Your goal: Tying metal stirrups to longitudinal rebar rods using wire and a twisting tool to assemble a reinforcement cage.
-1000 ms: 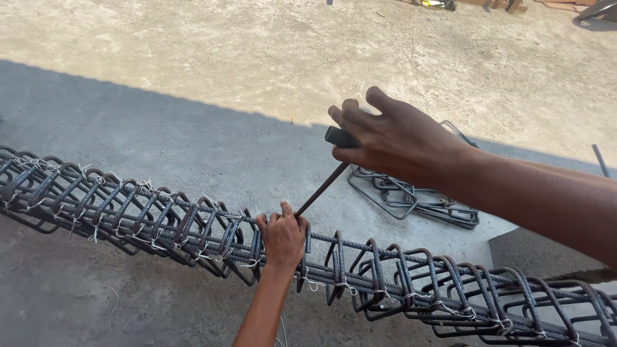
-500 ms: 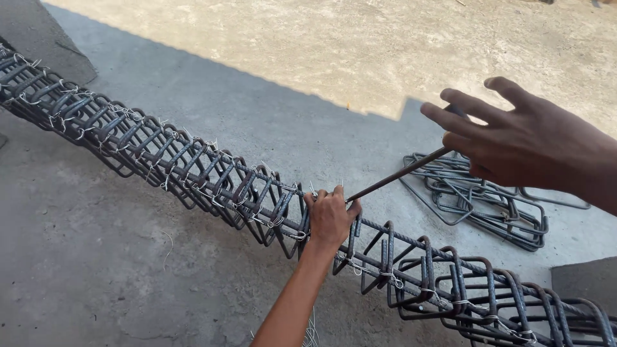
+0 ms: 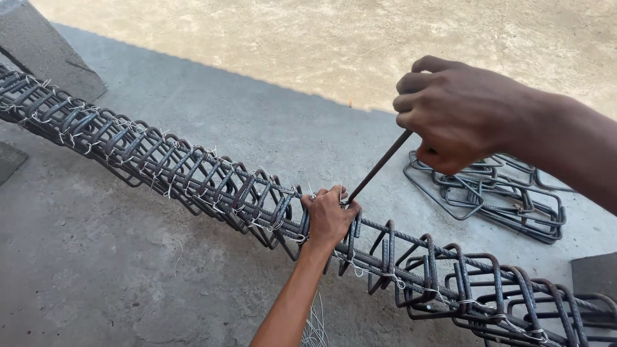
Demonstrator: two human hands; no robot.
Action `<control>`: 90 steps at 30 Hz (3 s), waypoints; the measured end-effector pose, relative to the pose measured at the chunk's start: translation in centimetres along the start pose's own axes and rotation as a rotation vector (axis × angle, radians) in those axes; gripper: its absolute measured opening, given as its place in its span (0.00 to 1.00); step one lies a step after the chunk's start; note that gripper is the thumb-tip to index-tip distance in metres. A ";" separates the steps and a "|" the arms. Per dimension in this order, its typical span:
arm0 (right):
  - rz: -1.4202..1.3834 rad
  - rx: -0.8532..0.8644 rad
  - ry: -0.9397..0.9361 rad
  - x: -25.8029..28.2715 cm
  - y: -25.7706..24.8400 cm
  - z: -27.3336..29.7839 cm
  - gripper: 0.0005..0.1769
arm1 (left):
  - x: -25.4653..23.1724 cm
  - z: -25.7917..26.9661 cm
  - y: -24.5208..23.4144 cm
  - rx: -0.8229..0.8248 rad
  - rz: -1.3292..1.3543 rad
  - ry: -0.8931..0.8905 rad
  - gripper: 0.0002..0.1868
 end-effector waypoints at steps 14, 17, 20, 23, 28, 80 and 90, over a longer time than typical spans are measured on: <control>-0.061 0.299 0.440 -4.3 1.1 -3.3 0.29 | 0.4 -0.8 -0.1 0.151 0.145 -0.094 0.14; -0.124 0.326 0.516 -5.0 2.0 -2.5 0.27 | 0.5 -1.1 -0.2 0.225 0.162 -0.173 0.12; -0.206 0.418 0.591 -5.6 3.7 -1.4 0.29 | 1.2 -1.3 0.3 0.283 0.218 -0.239 0.15; -0.316 0.551 0.688 -5.3 4.0 0.4 0.31 | 1.6 -1.2 0.9 0.317 0.236 -0.274 0.17; -0.506 0.660 0.806 -4.6 4.3 1.9 0.33 | 1.3 -1.4 0.2 0.330 0.241 -0.258 0.15; -0.047 0.458 -0.154 11.4 6.9 10.8 0.42 | 0.8 -1.0 -1.1 0.536 0.283 -0.332 0.21; -0.116 0.338 -0.586 18.8 3.6 11.4 0.14 | 2.0 -1.1 -0.3 0.513 0.303 -0.319 0.25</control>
Point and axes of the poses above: each hand's wrist, its own z-axis away from the middle knuckle, its own y-axis out of the palm, x = y × z, the point moved 10 cm from there along -z, towards the middle knuckle, and after that the axes turned 12 degrees about -x, right-handed, at the moved point
